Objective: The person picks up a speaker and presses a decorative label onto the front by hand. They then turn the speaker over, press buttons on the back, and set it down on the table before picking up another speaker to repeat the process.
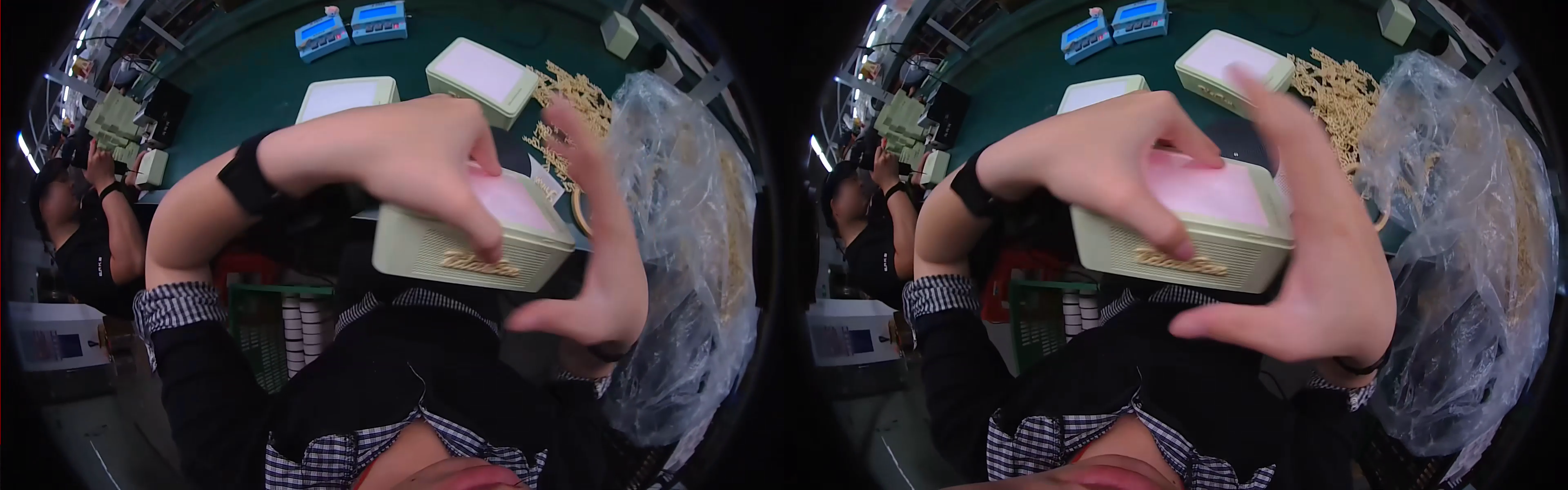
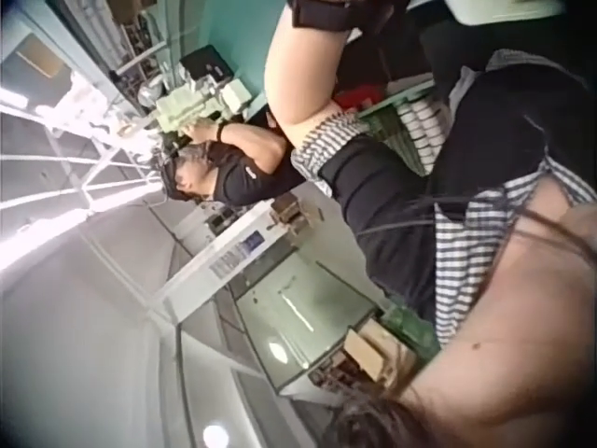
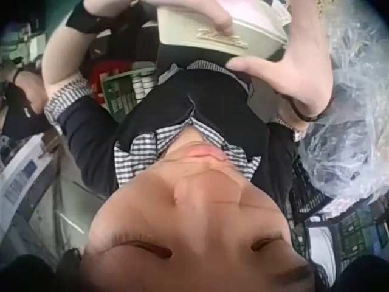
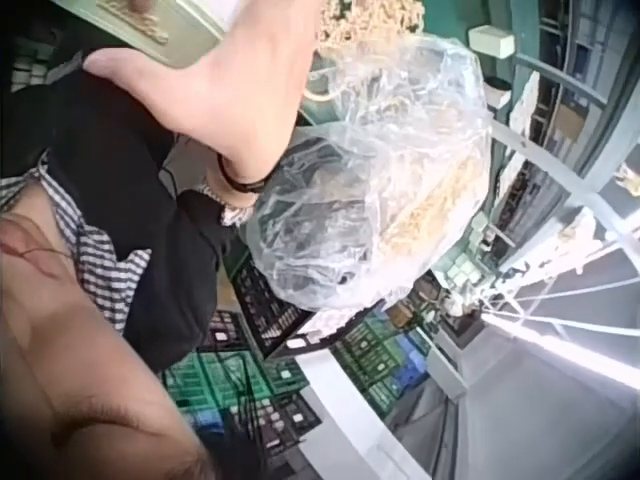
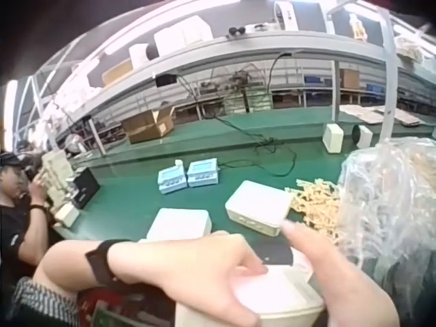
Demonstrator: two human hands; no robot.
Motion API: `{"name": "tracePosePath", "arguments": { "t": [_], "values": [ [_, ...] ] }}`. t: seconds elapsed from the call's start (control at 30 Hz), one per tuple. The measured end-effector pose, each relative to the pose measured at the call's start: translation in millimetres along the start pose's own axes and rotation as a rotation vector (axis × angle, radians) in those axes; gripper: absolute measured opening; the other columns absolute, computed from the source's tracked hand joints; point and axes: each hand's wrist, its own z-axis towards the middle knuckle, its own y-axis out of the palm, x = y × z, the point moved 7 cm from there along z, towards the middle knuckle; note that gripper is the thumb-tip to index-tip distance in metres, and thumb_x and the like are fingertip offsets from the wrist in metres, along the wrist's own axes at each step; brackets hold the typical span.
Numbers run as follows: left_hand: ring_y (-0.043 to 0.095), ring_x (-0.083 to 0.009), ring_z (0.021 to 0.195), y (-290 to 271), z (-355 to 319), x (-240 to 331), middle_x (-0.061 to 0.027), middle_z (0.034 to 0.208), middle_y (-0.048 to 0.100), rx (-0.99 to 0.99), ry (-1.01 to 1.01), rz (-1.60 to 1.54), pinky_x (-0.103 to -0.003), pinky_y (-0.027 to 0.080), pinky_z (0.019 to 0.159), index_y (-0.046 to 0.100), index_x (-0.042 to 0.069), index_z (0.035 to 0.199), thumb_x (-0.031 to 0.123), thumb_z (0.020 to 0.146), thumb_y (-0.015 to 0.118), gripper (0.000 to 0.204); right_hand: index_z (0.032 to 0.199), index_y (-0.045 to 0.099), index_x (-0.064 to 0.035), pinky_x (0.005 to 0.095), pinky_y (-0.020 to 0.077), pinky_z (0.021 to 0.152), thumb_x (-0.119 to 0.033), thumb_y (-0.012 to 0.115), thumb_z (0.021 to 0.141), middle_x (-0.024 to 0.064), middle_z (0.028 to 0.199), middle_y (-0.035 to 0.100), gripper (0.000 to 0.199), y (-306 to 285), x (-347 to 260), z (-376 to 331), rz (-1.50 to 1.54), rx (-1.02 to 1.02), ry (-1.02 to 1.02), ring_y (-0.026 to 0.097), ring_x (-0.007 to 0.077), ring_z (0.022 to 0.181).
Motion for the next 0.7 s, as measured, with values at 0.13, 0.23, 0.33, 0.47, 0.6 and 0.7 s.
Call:
{"name": "tracePosePath", "arguments": {
  "t": [0.13,0.23,0.33,0.47,0.6,0.7],
  "values": [
    [0.069,-0.0251,0.082,17,19,5,-0.019,0.087,0.07,-0.154,-0.008,-0.086,-0.032,0.053,0.073,0.065,-0.01,0.108,0.039,0.06,0.083,0.071,0.149,0.024,0.0063,0.0379,0.0303,0.112,-0.041,0.09,0.057,0.0208,0.143,0.043,0.123,34,35,-6,-0.017,-0.434,0.436,0.042,0.0315,0.134],
    [0.068,-0.0257,0.074,29,24,12,-0.0174,0.077,0.069,-0.205,-0.026,-0.106,-0.032,0.053,0.067,0.065,-0.011,0.107,0.039,0.061,0.082,0.07,0.148,0.027,0.0046,0.0423,0.035,0.107,-0.04,0.088,0.059,0.0246,0.138,0.045,0.117,35,44,-29,0.094,-0.387,0.403,0.046,0.0392,0.126],
    [0.067,-0.0279,0.075,46,7,30,-0.0156,0.088,0.069,-0.219,0.078,-0.122,-0.035,0.051,0.074,0.065,-0.01,0.101,0.036,0.061,0.082,0.063,0.148,0.029,0.002,0.0443,0.0376,0.104,-0.038,0.087,0.062,0.0254,0.135,0.045,0.111,34,35,-48,0.1,-0.329,0.342,0.049,0.0422,0.12],
    [0.069,-0.0269,0.086,60,-31,63,-0.0086,0.102,0.066,0.095,0.4,0.46,-0.04,0.047,0.086,0.067,0.002,0.102,0.031,0.069,0.076,0.045,0.146,0.032,-0.0072,0.0431,0.0386,0.101,-0.035,0.084,0.067,0.0214,0.132,0.046,0.099,36,10,-70,-0.184,-0.12,0.176,0.05,0.0384,0.116],
    [0.063,-0.0166,0.113,72,-73,86,-0.0022,0.11,0.061,0.686,0.848,0.929,-0.044,0.043,0.097,0.065,0.012,0.103,0.025,0.079,0.063,0.027,0.138,0.04,-0.0274,0.04,0.0399,0.096,-0.034,0.079,0.074,0.0154,0.128,0.048,0.075,31,-11,-96,-0.833,0.28,-0.155,0.049,0.0314,0.114],
    [0.065,-0.0199,0.11,82,-77,83,0.0046,0.112,0.058,0.744,0.927,1.135,-0.046,0.039,0.101,0.064,0.022,0.1,0.025,0.082,0.06,0.019,0.131,0.044,-0.0379,0.0379,0.0403,0.093,-0.034,0.076,0.078,0.0119,0.127,0.049,0.062,38,-12,-110,-1.078,0.457,-0.318,0.047,0.028,0.115]
  ]
}}
